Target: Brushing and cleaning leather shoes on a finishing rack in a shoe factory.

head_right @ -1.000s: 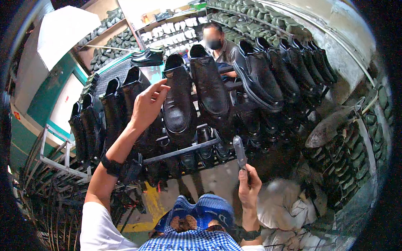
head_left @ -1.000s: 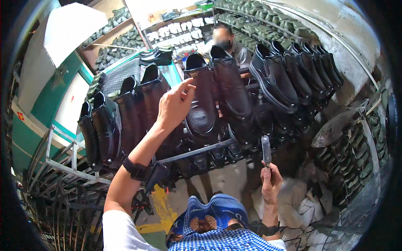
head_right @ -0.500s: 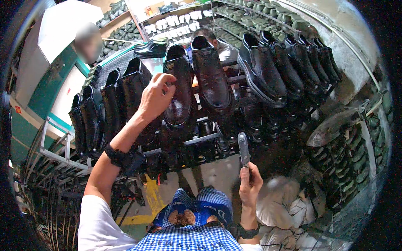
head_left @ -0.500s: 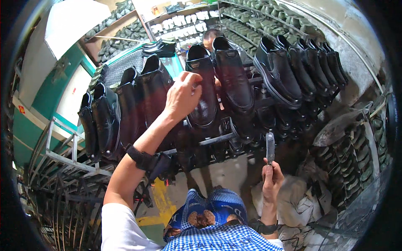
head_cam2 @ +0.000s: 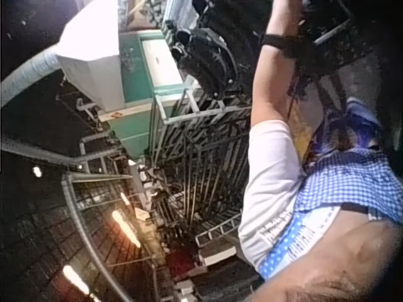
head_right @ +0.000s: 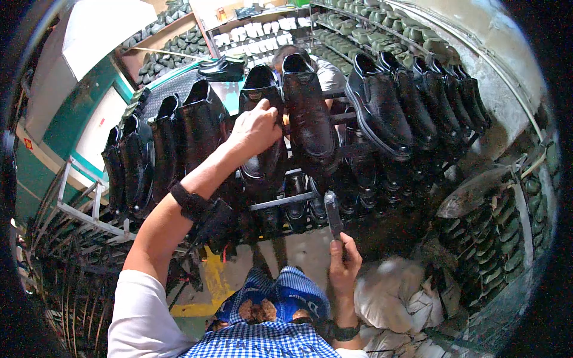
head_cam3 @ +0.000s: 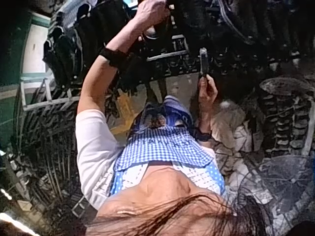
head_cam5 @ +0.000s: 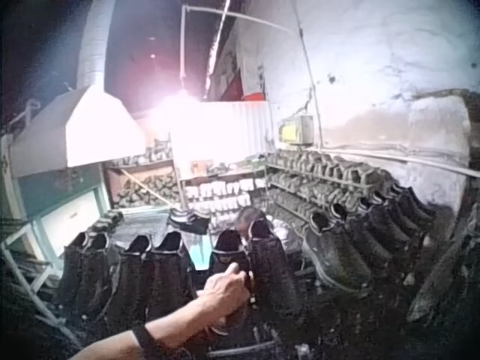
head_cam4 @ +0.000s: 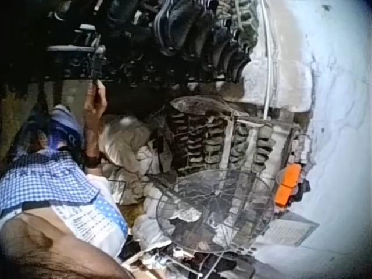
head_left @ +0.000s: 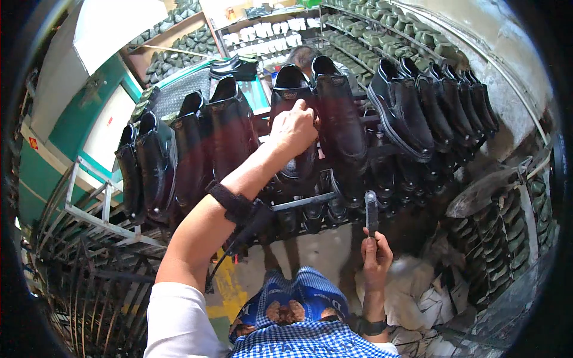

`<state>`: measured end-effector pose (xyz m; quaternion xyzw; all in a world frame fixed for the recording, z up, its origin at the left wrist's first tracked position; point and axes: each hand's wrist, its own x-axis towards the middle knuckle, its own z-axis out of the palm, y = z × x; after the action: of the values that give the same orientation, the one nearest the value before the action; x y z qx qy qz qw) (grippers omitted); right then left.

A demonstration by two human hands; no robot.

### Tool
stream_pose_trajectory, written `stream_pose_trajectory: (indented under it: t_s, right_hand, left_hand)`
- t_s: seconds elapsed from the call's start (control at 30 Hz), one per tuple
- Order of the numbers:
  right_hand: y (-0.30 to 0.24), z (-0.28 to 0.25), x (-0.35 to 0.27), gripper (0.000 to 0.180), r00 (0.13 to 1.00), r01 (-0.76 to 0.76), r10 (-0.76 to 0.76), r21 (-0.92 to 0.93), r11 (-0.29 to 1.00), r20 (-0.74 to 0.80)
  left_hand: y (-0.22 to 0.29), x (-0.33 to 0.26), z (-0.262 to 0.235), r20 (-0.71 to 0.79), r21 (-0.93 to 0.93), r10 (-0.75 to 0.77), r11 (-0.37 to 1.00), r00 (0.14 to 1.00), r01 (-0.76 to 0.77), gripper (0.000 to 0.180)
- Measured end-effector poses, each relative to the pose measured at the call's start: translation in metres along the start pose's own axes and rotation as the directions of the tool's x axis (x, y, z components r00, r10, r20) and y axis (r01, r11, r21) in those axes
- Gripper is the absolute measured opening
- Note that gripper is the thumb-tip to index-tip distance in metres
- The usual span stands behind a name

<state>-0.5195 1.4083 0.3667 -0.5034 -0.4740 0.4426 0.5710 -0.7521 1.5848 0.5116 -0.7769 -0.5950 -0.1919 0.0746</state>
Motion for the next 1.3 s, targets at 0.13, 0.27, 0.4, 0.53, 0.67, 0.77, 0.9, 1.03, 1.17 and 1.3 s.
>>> stream_pose_trajectory:
  t_s: [0.13, 0.27, 0.4, 0.53, 0.67, 0.77, 0.9, 1.03, 1.17, 1.3]
  right_hand:
    - [0.002, 0.004, -0.001, 0.018, 0.999, -0.024, 0.022, 0.062, 0.998, 0.032]
    - [0.006, 0.007, -0.001, 0.018, 1.0, -0.007, 0.007, 0.023, 1.0, 0.025]
    - [0.01, 0.006, -0.001, 0.019, 0.999, -0.026, 0.026, -0.009, 1.0, 0.039]
    - [0.014, 0.008, -0.001, 0.02, 1.0, -0.024, 0.024, -0.038, 0.999, 0.004]
    - [0.016, 0.013, -0.001, 0.02, 0.999, -0.041, 0.042, -0.069, 0.997, 0.015]
    - [0.02, 0.017, 0.0, 0.02, 0.997, -0.064, 0.067, -0.066, 0.996, 0.039]
    - [0.022, 0.024, 0.003, 0.021, 1.0, -0.016, 0.018, -0.082, 0.997, 0.025]
    - [0.008, 0.037, 0.007, 0.02, 0.996, 0.033, -0.028, -0.047, 0.998, 0.09]
    - [-0.019, 0.045, 0.017, 0.023, 0.995, 0.078, -0.083, 0.082, 0.994, 0.056]
    - [-0.036, 0.049, 0.022, 0.02, 0.996, 0.043, -0.055, 0.151, 0.988, 0.074]
  left_hand:
    - [-0.012, 0.008, -0.013, 0.237, -0.31, -0.068, 0.94, 0.969, 0.142, 0.019]
    - [-0.008, 0.009, 0.001, 0.128, -0.135, -0.139, 0.979, 0.982, 0.156, 0.028]
    - [-0.003, 0.008, 0.018, -0.035, -0.083, -0.174, 0.982, 0.984, 0.17, 0.038]
    - [-0.014, -0.003, 0.033, -0.149, -0.33, -0.229, 0.929, 0.962, 0.17, 0.036]
    - [-0.031, -0.008, 0.048, -0.21, -0.566, -0.337, 0.807, 0.918, 0.167, 0.035]
    - [-0.04, -0.009, 0.052, -0.221, -0.745, -0.387, 0.659, 0.895, 0.101, 0.039]
    - [-0.037, -0.016, 0.048, 0.11, -0.994, -0.491, -0.042, 0.864, 0.103, 0.03]
    - [-0.042, -0.02, 0.048, 0.107, -0.972, -0.5, -0.236, 0.859, -0.016, 0.027]
    - [-0.042, -0.019, 0.051, 0.202, -0.91, -0.597, -0.408, 0.776, -0.078, 0.023]
    - [-0.042, -0.022, 0.046, 0.247, -0.842, -0.729, -0.488, 0.638, -0.231, 0.021]
